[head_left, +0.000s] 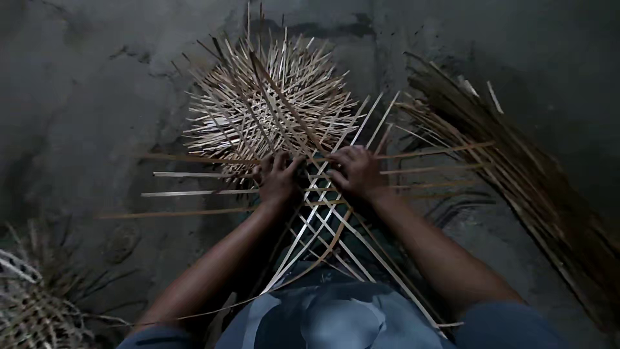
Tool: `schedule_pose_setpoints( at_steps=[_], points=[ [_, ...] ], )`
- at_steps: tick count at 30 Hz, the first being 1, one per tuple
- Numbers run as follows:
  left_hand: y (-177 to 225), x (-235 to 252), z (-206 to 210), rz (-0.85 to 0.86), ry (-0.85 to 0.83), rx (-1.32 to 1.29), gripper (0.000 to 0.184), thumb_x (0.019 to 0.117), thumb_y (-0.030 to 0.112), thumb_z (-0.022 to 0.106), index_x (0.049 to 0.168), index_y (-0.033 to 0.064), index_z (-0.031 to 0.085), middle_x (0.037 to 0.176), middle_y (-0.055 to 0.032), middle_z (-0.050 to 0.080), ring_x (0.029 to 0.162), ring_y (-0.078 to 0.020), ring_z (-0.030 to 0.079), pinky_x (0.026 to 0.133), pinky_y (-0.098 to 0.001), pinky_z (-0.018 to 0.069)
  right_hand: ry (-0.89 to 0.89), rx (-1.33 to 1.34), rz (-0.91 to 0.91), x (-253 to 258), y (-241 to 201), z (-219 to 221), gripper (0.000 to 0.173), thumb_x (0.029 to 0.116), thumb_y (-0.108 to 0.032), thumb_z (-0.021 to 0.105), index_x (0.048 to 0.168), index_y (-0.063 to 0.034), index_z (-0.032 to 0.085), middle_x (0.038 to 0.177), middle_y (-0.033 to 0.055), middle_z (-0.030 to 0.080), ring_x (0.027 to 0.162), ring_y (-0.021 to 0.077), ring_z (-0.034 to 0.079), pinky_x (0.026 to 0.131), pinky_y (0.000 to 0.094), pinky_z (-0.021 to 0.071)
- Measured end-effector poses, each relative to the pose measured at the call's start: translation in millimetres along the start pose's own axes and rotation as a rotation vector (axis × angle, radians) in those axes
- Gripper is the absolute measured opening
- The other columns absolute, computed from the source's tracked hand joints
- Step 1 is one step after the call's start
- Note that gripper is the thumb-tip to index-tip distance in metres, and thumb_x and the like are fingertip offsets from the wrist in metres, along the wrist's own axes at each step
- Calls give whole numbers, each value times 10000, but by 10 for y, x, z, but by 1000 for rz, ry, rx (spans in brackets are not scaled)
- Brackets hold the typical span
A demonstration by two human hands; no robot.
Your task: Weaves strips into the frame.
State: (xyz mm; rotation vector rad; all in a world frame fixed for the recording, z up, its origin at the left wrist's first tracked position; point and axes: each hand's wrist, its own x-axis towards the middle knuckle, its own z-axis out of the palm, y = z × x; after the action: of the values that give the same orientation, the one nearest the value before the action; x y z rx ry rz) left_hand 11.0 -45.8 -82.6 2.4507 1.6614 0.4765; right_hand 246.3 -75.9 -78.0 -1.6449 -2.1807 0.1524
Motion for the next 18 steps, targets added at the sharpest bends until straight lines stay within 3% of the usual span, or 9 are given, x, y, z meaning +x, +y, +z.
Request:
schedule_pose_setpoints(
  at_steps=[1, 3, 10, 18],
  points=[
    [-2, -31, -4, -12, -13, 8, 431, 968, 182, 637, 1311, 441, 655, 1385, -48, 606, 1372, -403, 447, 1045, -695, 329, -28, -4, 30, -25, -160, 24, 451, 963, -394, 668, 1366, -194, 653, 1288, 129, 656, 1284, 346, 567, 1083, 554, 456],
    [-13, -117, 9, -4, 9, 11, 442, 966, 140, 628, 1304, 423, 664, 1337, -64, 624, 1337, -409, 468, 1017, -696, 343, -35, 16, 69, -82, -338, 106, 484, 942, -365, 692, 1390, -189, 639, 1301, 150, 634, 1278, 352, 565, 1064, 533, 478],
    [-4, -183, 58, -9, 60, 11, 457, 972, 138, 614, 1314, 439, 656, 1320, -46, 629, 1311, -390, 483, 1017, -674, 346, -3, 38, 129, -150, -347, 214, 573, 893, -391, 722, 1439, -269, 603, 1380, 148, 566, 1343, 371, 483, 1056, 549, 465],
    [-36, -152, 104, -8, 65, 4, 469, 967, 137, 604, 1287, 475, 659, 1286, -24, 632, 1314, -357, 474, 1012, -646, 346, 64, 88, 166, -159, -279, 322, 470, 915, -433, 700, 1362, -293, 662, 1301, 99, 594, 1282, 322, 512, 1046, 501, 462]
  ],
)
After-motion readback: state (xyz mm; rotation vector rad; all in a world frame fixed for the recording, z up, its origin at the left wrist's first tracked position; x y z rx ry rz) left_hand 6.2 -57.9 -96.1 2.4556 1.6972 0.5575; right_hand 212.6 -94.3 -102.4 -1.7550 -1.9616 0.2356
